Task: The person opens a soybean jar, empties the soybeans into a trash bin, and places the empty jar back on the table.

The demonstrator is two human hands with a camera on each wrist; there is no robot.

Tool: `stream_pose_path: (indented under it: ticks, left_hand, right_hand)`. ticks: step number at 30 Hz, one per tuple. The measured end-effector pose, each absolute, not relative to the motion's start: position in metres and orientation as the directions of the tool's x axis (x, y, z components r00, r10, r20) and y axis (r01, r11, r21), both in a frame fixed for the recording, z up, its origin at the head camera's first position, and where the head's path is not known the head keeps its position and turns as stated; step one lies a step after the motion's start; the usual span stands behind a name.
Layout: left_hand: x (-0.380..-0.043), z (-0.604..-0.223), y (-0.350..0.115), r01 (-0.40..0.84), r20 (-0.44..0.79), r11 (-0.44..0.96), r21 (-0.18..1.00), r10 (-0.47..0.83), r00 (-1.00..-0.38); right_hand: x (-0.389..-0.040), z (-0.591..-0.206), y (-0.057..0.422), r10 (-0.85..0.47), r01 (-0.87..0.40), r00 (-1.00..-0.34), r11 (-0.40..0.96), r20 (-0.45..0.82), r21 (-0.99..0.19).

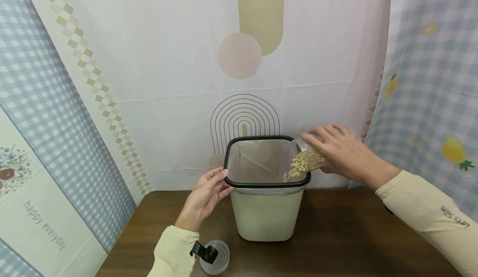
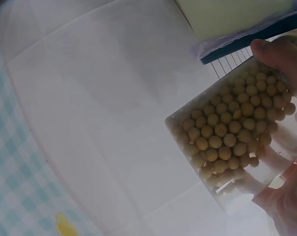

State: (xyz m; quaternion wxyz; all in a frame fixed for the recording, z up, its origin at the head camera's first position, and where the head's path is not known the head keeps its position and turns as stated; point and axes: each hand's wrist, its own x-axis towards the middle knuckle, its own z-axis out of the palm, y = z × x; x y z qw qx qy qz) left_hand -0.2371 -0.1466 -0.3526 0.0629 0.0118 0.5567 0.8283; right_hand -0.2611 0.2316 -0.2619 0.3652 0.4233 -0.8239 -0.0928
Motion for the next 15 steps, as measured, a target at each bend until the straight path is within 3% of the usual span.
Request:
stream_pose_path:
  ticks: [15]
  left_hand:
    - [-0.2366,-0.3535,-0.1468,-0.079,-0.034,-0.371,0.925,0.124,-0.992]
  right_hand:
    - [-0.2607,-0.263,0.23,-0.774,-0.62,-0.367,0.617,0.516,0.484]
